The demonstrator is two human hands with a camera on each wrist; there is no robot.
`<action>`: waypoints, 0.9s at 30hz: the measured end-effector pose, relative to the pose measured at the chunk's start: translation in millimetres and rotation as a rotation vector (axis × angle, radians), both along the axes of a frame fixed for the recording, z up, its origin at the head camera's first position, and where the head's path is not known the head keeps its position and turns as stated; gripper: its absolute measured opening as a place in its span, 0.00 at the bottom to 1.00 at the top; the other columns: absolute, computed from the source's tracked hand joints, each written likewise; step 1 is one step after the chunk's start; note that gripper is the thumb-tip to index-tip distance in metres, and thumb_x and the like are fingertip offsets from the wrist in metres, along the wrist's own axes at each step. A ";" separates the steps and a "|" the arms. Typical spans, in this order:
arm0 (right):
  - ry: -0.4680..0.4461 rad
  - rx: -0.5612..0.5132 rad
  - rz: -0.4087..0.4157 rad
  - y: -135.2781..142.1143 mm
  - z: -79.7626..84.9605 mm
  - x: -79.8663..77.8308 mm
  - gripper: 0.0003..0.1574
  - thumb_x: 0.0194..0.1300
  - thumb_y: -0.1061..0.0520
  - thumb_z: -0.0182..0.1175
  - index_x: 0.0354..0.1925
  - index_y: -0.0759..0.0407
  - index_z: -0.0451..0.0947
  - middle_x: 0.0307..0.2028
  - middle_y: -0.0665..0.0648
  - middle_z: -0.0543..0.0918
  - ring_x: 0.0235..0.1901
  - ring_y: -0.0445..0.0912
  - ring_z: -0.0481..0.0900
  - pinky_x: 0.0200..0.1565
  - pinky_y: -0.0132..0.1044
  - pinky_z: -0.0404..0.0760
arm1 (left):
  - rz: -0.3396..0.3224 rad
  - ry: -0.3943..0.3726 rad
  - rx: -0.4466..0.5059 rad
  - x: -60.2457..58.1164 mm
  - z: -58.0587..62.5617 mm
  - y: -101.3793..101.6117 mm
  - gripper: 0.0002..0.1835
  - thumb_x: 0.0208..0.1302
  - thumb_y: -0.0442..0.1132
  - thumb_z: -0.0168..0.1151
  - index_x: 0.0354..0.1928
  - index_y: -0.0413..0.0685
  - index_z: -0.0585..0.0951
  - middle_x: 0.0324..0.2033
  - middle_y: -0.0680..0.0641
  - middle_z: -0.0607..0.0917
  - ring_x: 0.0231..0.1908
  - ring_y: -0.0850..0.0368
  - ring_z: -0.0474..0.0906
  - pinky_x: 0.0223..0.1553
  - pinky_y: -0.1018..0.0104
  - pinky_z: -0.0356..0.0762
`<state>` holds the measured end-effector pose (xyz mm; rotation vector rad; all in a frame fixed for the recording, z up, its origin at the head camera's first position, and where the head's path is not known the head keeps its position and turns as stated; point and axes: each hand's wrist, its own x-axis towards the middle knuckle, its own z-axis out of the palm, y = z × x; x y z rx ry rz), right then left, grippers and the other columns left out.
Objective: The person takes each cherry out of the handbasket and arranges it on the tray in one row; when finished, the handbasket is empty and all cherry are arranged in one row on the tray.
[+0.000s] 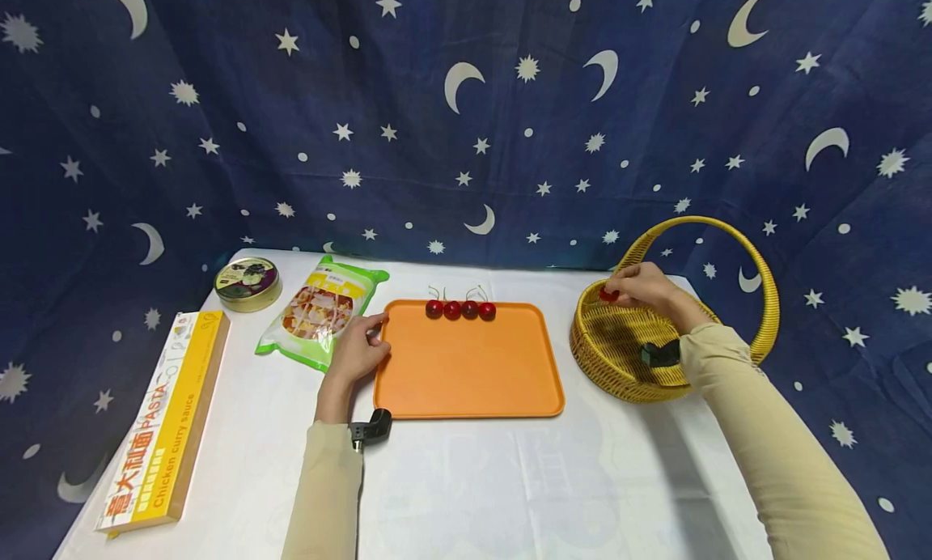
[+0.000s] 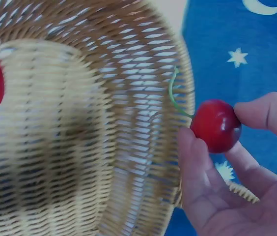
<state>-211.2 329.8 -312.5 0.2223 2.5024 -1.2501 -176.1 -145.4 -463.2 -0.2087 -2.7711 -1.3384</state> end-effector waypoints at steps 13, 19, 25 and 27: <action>0.165 0.038 0.008 -34.5 9.8 -5.1 0.28 0.68 0.51 0.60 0.57 0.71 0.74 0.42 0.57 0.83 0.33 0.41 0.81 0.39 0.34 0.80 | 0.007 0.010 0.006 0.6 0.8 -0.5 0.30 0.52 0.31 0.61 0.62 0.36 0.77 0.47 0.36 0.78 0.39 0.47 0.72 0.42 0.58 0.67; 0.155 0.020 0.044 -68.5 -8.4 -12.6 0.24 0.67 0.54 0.62 0.53 0.71 0.77 0.40 0.56 0.84 0.35 0.43 0.79 0.43 0.41 0.79 | 0.008 0.000 0.002 1.2 0.9 0.1 0.30 0.52 0.31 0.62 0.61 0.38 0.78 0.45 0.38 0.78 0.37 0.49 0.73 0.42 0.59 0.68; 0.099 -0.106 0.040 -99.1 -32.5 -24.0 0.26 0.61 0.61 0.66 0.54 0.75 0.74 0.34 0.60 0.86 0.26 0.39 0.82 0.35 0.34 0.83 | 0.012 -0.007 0.001 -0.4 0.8 0.0 0.30 0.52 0.31 0.63 0.62 0.37 0.77 0.46 0.38 0.78 0.34 0.51 0.75 0.41 0.59 0.69; 0.080 -0.139 0.035 -107.5 -42.5 -27.1 0.26 0.60 0.63 0.66 0.54 0.76 0.73 0.32 0.59 0.85 0.25 0.40 0.82 0.36 0.36 0.83 | 0.017 -0.011 0.000 -0.8 0.8 0.4 0.30 0.52 0.30 0.63 0.62 0.38 0.77 0.46 0.38 0.78 0.34 0.51 0.75 0.41 0.60 0.69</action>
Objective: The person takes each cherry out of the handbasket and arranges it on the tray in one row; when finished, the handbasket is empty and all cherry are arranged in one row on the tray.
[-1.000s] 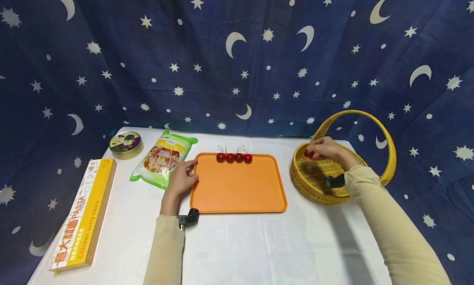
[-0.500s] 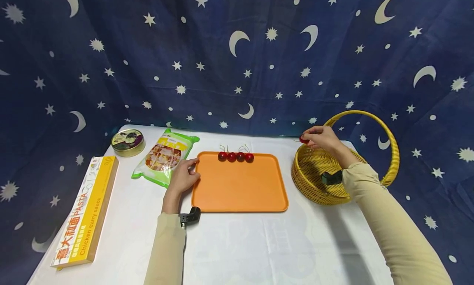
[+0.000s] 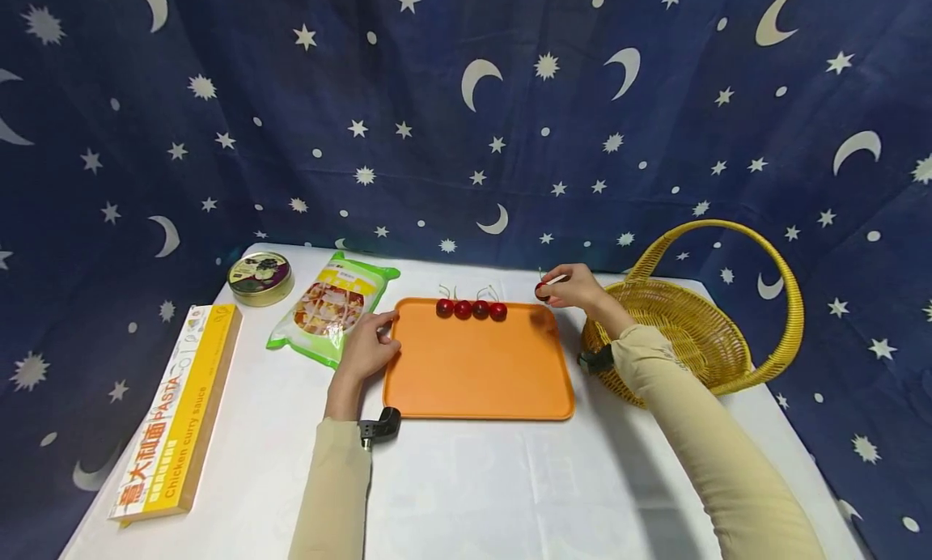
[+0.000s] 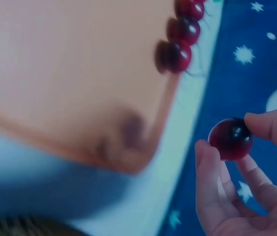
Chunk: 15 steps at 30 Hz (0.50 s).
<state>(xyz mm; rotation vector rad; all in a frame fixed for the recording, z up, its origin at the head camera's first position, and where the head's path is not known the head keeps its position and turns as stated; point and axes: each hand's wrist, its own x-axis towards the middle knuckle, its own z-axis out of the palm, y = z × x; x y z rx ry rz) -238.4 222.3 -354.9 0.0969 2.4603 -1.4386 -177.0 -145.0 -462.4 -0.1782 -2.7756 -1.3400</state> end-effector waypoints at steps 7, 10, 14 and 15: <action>-0.022 -0.006 0.003 -20.5 -33.9 -1.5 0.22 0.61 0.66 0.64 0.52 0.76 0.77 0.31 0.57 0.84 0.32 0.50 0.84 0.47 0.47 0.82 | 0.007 -0.007 0.006 0.3 -1.3 1.6 0.30 0.52 0.30 0.63 0.61 0.38 0.78 0.46 0.38 0.78 0.34 0.52 0.75 0.40 0.61 0.69; -0.017 0.007 0.002 -25.7 -43.7 -1.9 0.21 0.60 0.67 0.64 0.51 0.76 0.78 0.32 0.59 0.86 0.32 0.50 0.84 0.44 0.43 0.82 | 0.010 -0.006 0.005 0.1 -2.3 1.1 0.30 0.51 0.31 0.63 0.61 0.38 0.78 0.47 0.38 0.78 0.35 0.51 0.74 0.40 0.61 0.69; -0.027 -0.004 0.015 -30.4 -51.5 -2.4 0.21 0.61 0.68 0.61 0.53 0.77 0.76 0.39 0.67 0.86 0.32 0.48 0.85 0.40 0.40 0.83 | 0.008 0.002 -0.002 -0.5 -2.3 -0.2 0.30 0.51 0.31 0.62 0.61 0.39 0.78 0.46 0.39 0.78 0.37 0.49 0.72 0.40 0.60 0.67; -0.031 -0.009 0.021 -31.2 -52.8 -2.6 0.21 0.62 0.68 0.61 0.53 0.77 0.76 0.42 0.69 0.85 0.33 0.49 0.85 0.40 0.41 0.83 | 0.007 0.005 -0.004 -0.8 -2.0 -0.7 0.30 0.51 0.31 0.62 0.61 0.39 0.78 0.46 0.39 0.78 0.37 0.49 0.72 0.40 0.60 0.66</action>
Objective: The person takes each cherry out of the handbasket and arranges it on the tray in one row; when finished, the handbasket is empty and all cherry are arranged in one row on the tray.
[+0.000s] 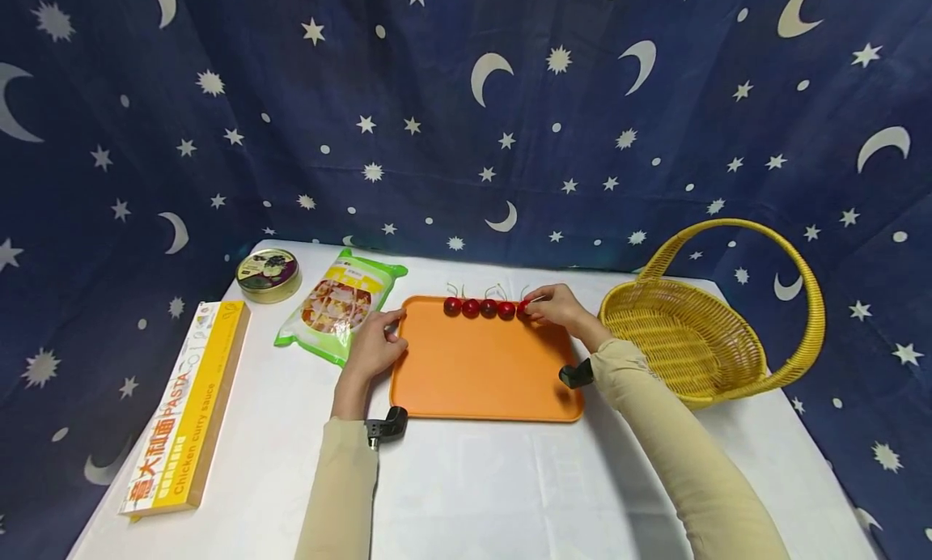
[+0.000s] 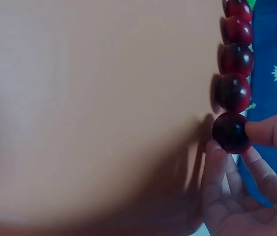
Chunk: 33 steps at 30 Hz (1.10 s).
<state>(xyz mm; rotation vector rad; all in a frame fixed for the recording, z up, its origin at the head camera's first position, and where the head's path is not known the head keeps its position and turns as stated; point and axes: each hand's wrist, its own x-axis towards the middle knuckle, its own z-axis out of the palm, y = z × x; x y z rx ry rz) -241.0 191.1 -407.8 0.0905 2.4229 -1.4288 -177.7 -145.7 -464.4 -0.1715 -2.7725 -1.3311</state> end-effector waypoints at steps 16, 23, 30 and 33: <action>0.024 -0.066 -0.012 4.6 -13.0 -2.5 0.17 0.59 0.68 0.61 0.48 0.73 0.80 0.36 0.65 0.84 0.26 0.45 0.81 0.32 0.38 0.83 | -0.004 -0.007 0.012 -1.2 2.8 0.9 0.30 0.52 0.31 0.63 0.62 0.38 0.77 0.46 0.38 0.78 0.36 0.50 0.74 0.40 0.60 0.69; 0.052 0.076 -0.057 -1.5 -7.0 4.7 0.23 0.57 0.68 0.66 0.51 0.74 0.77 0.36 0.64 0.83 0.27 0.44 0.81 0.30 0.36 0.83 | -0.010 -0.010 0.013 -0.5 3.4 1.4 0.30 0.52 0.31 0.62 0.62 0.37 0.77 0.46 0.38 0.77 0.36 0.50 0.74 0.40 0.60 0.69; 0.080 0.075 -0.030 0.8 -9.1 4.2 0.24 0.56 0.70 0.65 0.52 0.74 0.77 0.32 0.59 0.79 0.28 0.44 0.80 0.28 0.35 0.80 | -0.008 -0.011 0.010 0.2 2.9 0.5 0.30 0.52 0.31 0.62 0.62 0.38 0.77 0.46 0.38 0.78 0.36 0.50 0.73 0.41 0.59 0.69; 0.080 0.087 -0.013 1.5 -7.6 3.9 0.25 0.57 0.69 0.65 0.54 0.74 0.76 0.35 0.61 0.80 0.30 0.46 0.81 0.30 0.36 0.81 | -0.012 -0.008 0.012 0.1 2.1 -0.7 0.30 0.52 0.31 0.62 0.62 0.38 0.77 0.47 0.38 0.78 0.36 0.50 0.74 0.41 0.59 0.69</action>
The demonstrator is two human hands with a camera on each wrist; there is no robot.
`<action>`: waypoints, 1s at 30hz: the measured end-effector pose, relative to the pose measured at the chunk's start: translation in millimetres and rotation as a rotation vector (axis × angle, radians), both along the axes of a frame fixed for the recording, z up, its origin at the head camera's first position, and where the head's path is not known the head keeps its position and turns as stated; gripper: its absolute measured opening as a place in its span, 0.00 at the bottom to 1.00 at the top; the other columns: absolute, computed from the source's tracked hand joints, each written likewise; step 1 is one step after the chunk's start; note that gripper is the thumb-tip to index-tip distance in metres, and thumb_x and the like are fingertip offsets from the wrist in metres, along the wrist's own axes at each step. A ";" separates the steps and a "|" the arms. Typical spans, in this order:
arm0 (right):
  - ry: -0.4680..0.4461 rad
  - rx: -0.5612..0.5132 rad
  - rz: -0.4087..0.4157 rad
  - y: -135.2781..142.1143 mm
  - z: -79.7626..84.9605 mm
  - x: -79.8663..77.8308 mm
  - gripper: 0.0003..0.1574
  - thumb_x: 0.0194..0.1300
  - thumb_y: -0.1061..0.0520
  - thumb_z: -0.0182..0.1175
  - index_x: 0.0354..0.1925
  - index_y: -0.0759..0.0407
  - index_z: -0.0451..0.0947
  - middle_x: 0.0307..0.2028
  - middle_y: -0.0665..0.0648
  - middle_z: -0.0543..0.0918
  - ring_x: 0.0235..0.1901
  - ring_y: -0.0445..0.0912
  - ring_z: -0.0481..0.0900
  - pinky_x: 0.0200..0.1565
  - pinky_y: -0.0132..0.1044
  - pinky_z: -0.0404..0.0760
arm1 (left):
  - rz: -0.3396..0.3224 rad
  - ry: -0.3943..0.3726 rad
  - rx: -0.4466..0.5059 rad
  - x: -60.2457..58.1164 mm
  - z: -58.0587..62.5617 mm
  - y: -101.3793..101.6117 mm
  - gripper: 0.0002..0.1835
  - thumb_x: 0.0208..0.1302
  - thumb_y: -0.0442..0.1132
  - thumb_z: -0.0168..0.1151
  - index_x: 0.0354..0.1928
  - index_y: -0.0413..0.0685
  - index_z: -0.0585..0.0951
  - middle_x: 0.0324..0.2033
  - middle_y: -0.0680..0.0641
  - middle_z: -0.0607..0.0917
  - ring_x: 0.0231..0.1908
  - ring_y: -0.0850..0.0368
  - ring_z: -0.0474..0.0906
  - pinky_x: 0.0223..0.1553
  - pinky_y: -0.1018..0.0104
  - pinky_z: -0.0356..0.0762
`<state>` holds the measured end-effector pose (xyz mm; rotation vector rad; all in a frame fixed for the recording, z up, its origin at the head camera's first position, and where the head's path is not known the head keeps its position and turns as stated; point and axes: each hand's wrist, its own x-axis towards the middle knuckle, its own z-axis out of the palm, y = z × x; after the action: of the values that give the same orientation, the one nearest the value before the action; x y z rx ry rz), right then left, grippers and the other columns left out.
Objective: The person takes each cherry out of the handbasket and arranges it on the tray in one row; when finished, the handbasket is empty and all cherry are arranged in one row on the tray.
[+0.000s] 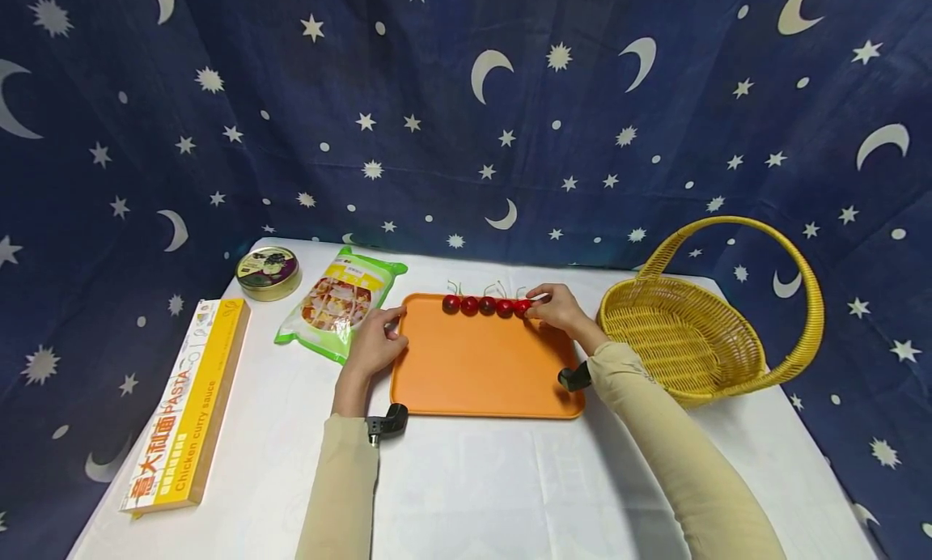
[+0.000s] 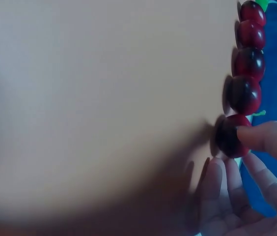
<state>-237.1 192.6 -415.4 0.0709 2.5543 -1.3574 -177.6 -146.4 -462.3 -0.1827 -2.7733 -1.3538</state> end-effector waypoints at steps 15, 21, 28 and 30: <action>0.111 0.031 -0.007 76.8 71.2 12.1 0.21 0.70 0.61 0.57 0.56 0.73 0.74 0.44 0.67 0.81 0.31 0.38 0.81 0.38 0.36 0.82 | -0.004 0.018 -0.006 0.2 3.8 -0.8 0.29 0.52 0.31 0.62 0.61 0.38 0.78 0.46 0.37 0.78 0.39 0.47 0.73 0.43 0.59 0.68; -0.006 0.095 0.031 116.7 79.5 27.7 0.23 0.73 0.59 0.52 0.58 0.76 0.71 0.50 0.71 0.78 0.37 0.44 0.82 0.41 0.37 0.81 | -0.007 0.029 -0.011 1.1 2.5 -3.2 0.30 0.52 0.31 0.61 0.61 0.36 0.77 0.46 0.36 0.77 0.39 0.47 0.73 0.43 0.58 0.69; -0.260 0.129 0.225 153.2 71.2 42.8 0.25 0.70 0.61 0.53 0.58 0.78 0.70 0.49 0.67 0.81 0.42 0.50 0.81 0.48 0.48 0.79 | -0.016 0.016 -0.008 1.3 2.3 -1.1 0.31 0.52 0.31 0.61 0.62 0.37 0.76 0.46 0.35 0.77 0.38 0.47 0.74 0.43 0.58 0.69; -0.338 0.130 0.264 159.9 69.1 47.5 0.24 0.69 0.61 0.53 0.57 0.77 0.72 0.46 0.63 0.83 0.43 0.51 0.82 0.49 0.49 0.79 | -0.021 0.010 -0.010 1.4 2.8 0.5 0.31 0.52 0.31 0.61 0.63 0.36 0.76 0.47 0.35 0.77 0.38 0.47 0.74 0.43 0.58 0.69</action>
<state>-189.7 352.5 -346.3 -0.0134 2.2703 -0.9882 -176.2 -145.9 -459.5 -0.2189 -2.7784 -1.3393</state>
